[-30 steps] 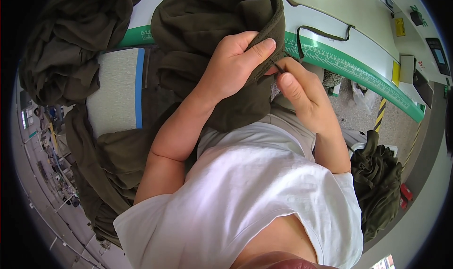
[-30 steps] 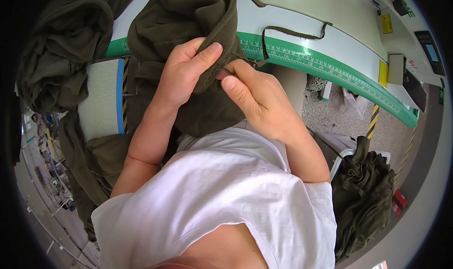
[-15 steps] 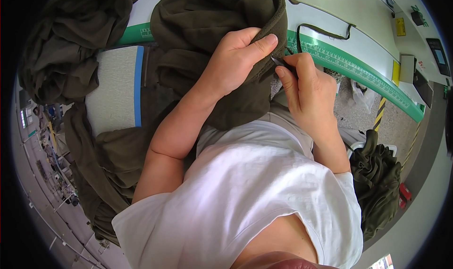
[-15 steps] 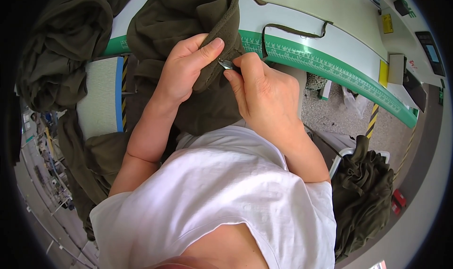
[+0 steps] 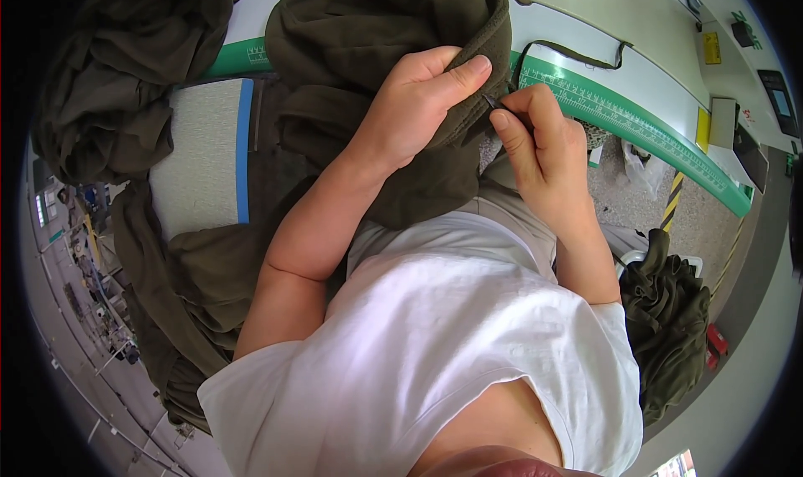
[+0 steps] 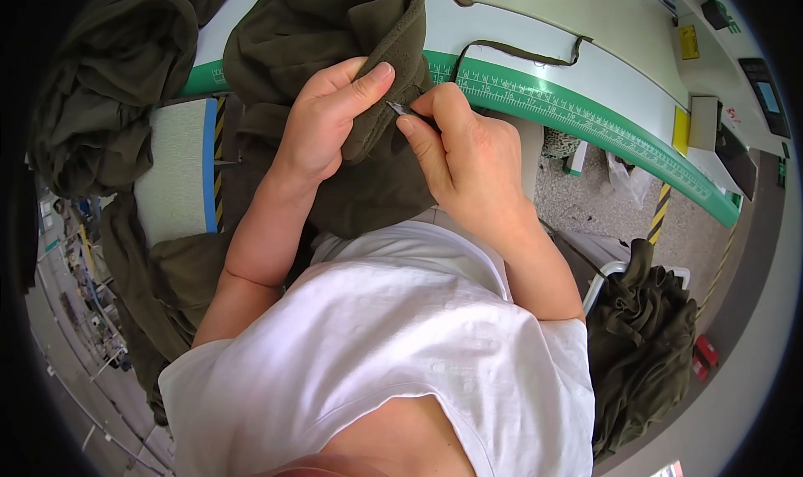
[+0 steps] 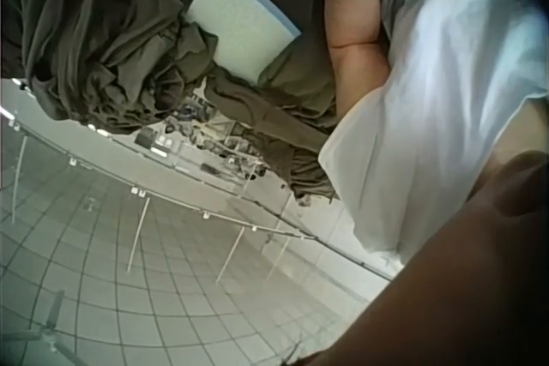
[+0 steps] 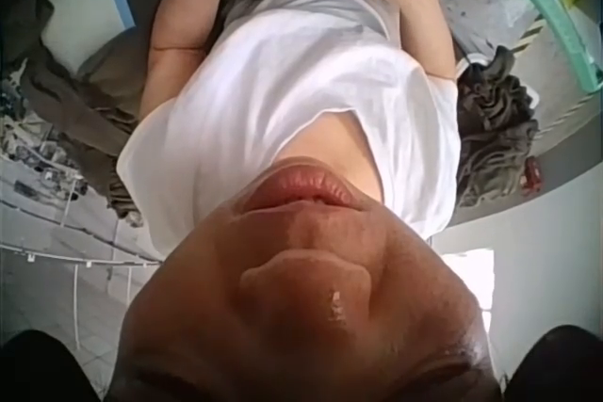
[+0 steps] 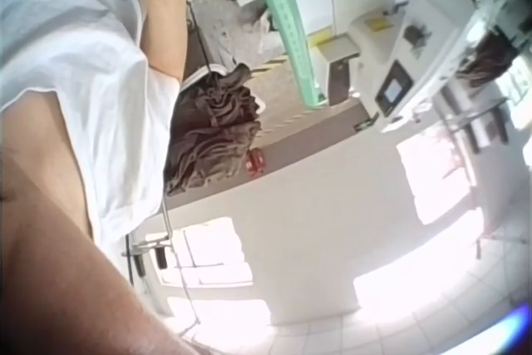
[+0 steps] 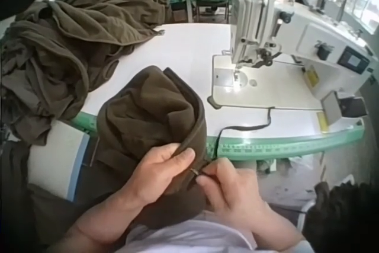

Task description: Trimming excess threads from green garments using thread snips in a factory setting.

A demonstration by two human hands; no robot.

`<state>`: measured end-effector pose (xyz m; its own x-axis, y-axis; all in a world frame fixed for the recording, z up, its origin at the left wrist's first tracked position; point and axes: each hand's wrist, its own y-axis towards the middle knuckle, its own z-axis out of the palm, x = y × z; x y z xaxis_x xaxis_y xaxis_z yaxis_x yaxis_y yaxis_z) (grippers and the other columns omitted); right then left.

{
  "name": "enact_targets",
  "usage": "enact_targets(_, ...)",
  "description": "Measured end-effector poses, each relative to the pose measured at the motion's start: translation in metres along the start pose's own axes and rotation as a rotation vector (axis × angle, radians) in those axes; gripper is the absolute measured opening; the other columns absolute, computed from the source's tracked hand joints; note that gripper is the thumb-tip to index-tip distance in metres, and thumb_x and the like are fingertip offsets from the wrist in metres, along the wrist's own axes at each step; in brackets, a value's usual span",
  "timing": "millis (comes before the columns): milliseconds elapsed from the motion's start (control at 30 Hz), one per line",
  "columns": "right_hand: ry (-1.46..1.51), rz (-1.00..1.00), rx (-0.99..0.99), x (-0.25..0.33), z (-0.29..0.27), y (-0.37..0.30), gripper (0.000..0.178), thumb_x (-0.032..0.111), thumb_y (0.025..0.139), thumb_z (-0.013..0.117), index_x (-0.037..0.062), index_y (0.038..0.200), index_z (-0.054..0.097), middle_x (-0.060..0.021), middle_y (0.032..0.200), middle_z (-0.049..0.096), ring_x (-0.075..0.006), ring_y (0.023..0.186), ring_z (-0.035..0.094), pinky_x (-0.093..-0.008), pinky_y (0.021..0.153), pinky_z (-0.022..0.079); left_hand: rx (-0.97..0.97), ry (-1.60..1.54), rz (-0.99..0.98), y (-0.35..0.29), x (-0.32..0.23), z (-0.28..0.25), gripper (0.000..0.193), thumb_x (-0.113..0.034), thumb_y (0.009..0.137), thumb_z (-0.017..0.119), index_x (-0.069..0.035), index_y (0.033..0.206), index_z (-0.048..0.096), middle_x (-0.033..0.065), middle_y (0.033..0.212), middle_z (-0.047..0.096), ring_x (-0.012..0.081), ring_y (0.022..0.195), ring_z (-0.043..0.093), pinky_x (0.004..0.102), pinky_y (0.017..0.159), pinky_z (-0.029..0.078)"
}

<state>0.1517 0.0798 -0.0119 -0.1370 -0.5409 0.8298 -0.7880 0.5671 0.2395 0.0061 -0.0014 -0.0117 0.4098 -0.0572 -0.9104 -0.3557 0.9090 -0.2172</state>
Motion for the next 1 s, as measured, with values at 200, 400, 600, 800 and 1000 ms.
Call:
enact_targets(200, 0.077, -0.002, 0.038, 0.005, -0.004, 0.0, 0.012, 0.009, 0.087, 0.063, 0.0019, 0.087, 0.052, -0.0038, 0.062, 0.051, -0.0134, 0.053, 0.044, -0.0252, 0.05, 0.036, -0.013, 0.013, -0.033, 0.001, 0.003, -0.001, 0.03, -0.022, 0.095, 0.053, -0.01, 0.068, 0.051, -0.0115, 0.066, 0.042, -0.0019, 0.062, 0.032, 0.0183, 0.051, 0.028)
enact_targets(400, 0.087, -0.144, -0.073, 0.008, -0.015, 0.005, 0.011, 0.004, 0.084, 0.063, 0.0017, 0.085, 0.052, -0.0034, 0.066, 0.051, -0.0108, 0.055, 0.042, -0.0227, 0.051, 0.035, 0.008, 0.02, 0.011, 0.001, 0.005, -0.001, 0.032, -0.022, 0.096, 0.051, -0.01, 0.066, 0.048, -0.0119, 0.066, 0.039, -0.0017, 0.062, 0.031, 0.0183, 0.052, 0.027)
enact_targets(600, -0.091, -0.37, -0.173, -0.014, 0.0, 0.016, 0.01, 0.004, 0.084, 0.063, 0.0024, 0.087, 0.054, -0.0024, 0.074, 0.051, -0.0061, 0.06, 0.043, -0.0198, 0.051, 0.031, 0.014, 0.152, 0.114, 0.0, 0.013, 0.0, 0.034, -0.022, 0.097, 0.051, -0.008, 0.066, 0.045, -0.0116, 0.064, 0.034, -0.0009, 0.06, 0.028, 0.0195, 0.05, 0.026)
enact_targets(800, 0.322, 0.086, -0.277, -0.026, -0.001, 0.019, 0.009, 0.005, 0.087, 0.061, 0.0012, 0.089, 0.053, -0.0024, 0.074, 0.055, -0.0062, 0.063, 0.043, -0.0206, 0.055, 0.037, -0.012, 0.202, 0.095, -0.006, 0.011, 0.001, 0.034, -0.023, 0.097, 0.051, -0.007, 0.067, 0.045, -0.0111, 0.061, 0.033, -0.0004, 0.057, 0.027, 0.0202, 0.048, 0.025)
enact_targets(1000, 0.446, 0.161, -0.188, -0.016, -0.008, 0.018, 0.009, 0.011, 0.094, 0.053, 0.0025, 0.096, 0.053, 0.0018, 0.076, 0.051, -0.0035, 0.06, 0.039, -0.0179, 0.054, 0.032, -0.033, 0.219, 0.115, -0.008, 0.009, 0.001, 0.034, -0.022, 0.097, 0.051, -0.007, 0.067, 0.044, -0.0109, 0.061, 0.035, -0.0005, 0.057, 0.028, 0.0203, 0.048, 0.025)
